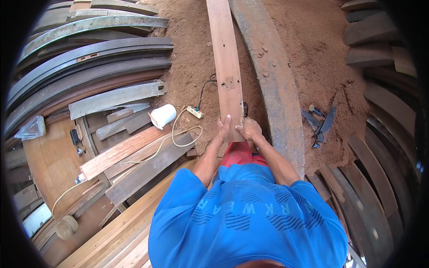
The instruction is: The person shapes a long curved wooden plank using a hand saw, a mallet with a chisel, and an electric sander. They repeatedly cut, chip, and sand the plank while standing in a cluttered workshop.
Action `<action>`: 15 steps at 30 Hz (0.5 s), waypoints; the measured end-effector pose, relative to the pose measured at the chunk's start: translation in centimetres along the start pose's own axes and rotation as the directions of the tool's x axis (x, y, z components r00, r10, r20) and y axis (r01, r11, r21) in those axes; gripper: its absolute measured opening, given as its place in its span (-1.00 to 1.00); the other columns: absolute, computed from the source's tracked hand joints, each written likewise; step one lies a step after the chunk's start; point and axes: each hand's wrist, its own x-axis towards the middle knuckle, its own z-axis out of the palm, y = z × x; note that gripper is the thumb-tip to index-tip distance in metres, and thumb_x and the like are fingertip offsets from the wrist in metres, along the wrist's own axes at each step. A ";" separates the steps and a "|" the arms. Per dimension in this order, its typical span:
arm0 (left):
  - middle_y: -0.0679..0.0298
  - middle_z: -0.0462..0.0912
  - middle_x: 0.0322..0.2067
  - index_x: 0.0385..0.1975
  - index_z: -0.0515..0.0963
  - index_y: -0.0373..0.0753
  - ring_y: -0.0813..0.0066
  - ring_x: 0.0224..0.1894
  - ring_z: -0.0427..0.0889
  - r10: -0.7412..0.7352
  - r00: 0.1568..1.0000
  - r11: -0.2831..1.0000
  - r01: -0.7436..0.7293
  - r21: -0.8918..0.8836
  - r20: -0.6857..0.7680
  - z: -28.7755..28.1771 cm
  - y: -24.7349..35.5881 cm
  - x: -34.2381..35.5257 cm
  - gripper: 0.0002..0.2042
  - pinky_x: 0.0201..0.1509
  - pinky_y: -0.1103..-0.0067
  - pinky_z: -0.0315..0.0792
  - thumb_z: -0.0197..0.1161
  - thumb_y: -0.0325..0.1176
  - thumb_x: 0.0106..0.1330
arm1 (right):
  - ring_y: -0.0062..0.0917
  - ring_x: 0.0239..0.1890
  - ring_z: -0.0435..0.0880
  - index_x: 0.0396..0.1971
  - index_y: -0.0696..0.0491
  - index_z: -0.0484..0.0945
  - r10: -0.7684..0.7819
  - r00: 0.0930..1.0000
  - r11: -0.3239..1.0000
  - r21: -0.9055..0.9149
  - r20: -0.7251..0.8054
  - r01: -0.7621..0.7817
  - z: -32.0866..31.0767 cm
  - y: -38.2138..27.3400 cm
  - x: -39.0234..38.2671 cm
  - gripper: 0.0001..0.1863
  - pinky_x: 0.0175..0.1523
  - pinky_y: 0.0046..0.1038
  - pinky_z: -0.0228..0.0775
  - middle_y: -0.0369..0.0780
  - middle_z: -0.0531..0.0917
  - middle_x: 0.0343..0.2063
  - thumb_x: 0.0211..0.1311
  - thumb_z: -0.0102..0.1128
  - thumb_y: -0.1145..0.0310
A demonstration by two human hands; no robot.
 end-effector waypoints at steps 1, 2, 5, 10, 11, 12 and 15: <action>-0.10 0.44 0.16 0.32 0.17 -0.42 0.14 0.17 0.49 -0.004 1.000 1.000 0.004 0.024 -0.013 -0.2 -0.8 0.4 -0.12 0.22 0.31 0.41 0.21 0.25 0.28 | -0.04 0.10 0.61 0.00 0.24 0.55 0.008 0.999 1.000 0.000 -0.042 -0.008 -0.3 -0.2 -0.3 -0.43 0.18 -0.10 0.43 0.14 0.62 -0.01 0.22 0.22 0.03; -0.10 0.45 0.16 0.32 0.18 -0.42 0.15 0.17 0.49 0.014 1.000 0.999 -0.013 0.040 -0.021 -0.4 -1.3 0.7 -0.13 0.23 0.32 0.40 0.21 0.24 0.28 | -0.05 0.09 0.62 -0.04 0.24 0.57 0.014 0.997 1.000 -0.004 -0.082 -0.014 -0.6 -0.5 -0.5 -0.46 0.17 -0.10 0.43 0.14 0.63 -0.02 0.23 0.21 0.04; -0.14 0.46 0.16 0.33 0.17 -0.43 0.10 0.20 0.48 0.046 0.999 0.996 -0.044 0.073 -0.027 0.1 -1.4 0.8 -0.10 0.28 0.32 0.36 0.18 0.28 0.27 | -0.04 0.06 0.62 -0.07 0.22 0.55 0.046 0.994 0.995 0.096 -0.102 -0.036 -2.0 0.6 -1.2 -0.53 0.15 -0.08 0.44 0.12 0.64 -0.06 0.24 0.19 0.11; -0.21 0.45 0.18 0.33 0.18 -0.47 0.01 0.25 0.46 0.162 0.977 0.987 -0.160 -0.027 0.139 4.9 0.4 -0.7 -0.10 0.30 0.31 0.34 0.09 0.30 0.31 | 0.01 0.03 0.60 -0.06 0.25 0.54 0.013 0.949 0.999 0.050 -0.316 0.003 -1.7 2.8 -1.7 -0.55 0.14 -0.08 0.40 0.15 0.63 -0.11 0.20 0.15 0.19; -0.21 0.45 0.18 0.32 0.19 -0.47 0.00 0.24 0.47 0.155 0.971 0.988 -0.151 -0.033 0.182 6.1 0.7 -1.0 -0.12 0.29 0.31 0.34 0.09 0.28 0.32 | 0.01 0.02 0.60 -0.05 0.26 0.54 0.041 0.922 0.999 0.030 -0.384 -0.032 -1.5 2.9 -2.2 -0.54 0.14 -0.08 0.40 0.17 0.63 -0.12 0.19 0.17 0.20; -0.21 0.44 0.19 0.32 0.19 -0.47 -0.01 0.24 0.47 0.147 0.963 0.989 -0.142 -0.038 0.226 7.3 0.9 -1.1 -0.14 0.29 0.30 0.34 0.08 0.27 0.34 | 0.02 0.02 0.60 -0.04 0.28 0.54 0.067 0.890 0.998 0.013 -0.451 -0.069 -1.5 3.0 -2.5 -0.53 0.14 -0.08 0.40 0.19 0.63 -0.13 0.18 0.20 0.21; -0.23 0.34 0.26 0.36 0.09 -0.48 -0.06 0.28 0.41 0.119 0.961 0.992 -0.123 -0.001 0.248 11.0 3.3 -2.4 -0.14 0.33 0.30 0.30 0.05 0.22 0.37 | 0.07 0.00 0.60 -0.04 0.32 0.55 0.059 0.899 0.991 0.131 -0.433 -0.002 -3.8 6.7 -2.2 -0.51 0.15 -0.08 0.41 0.24 0.62 -0.13 0.16 0.26 0.22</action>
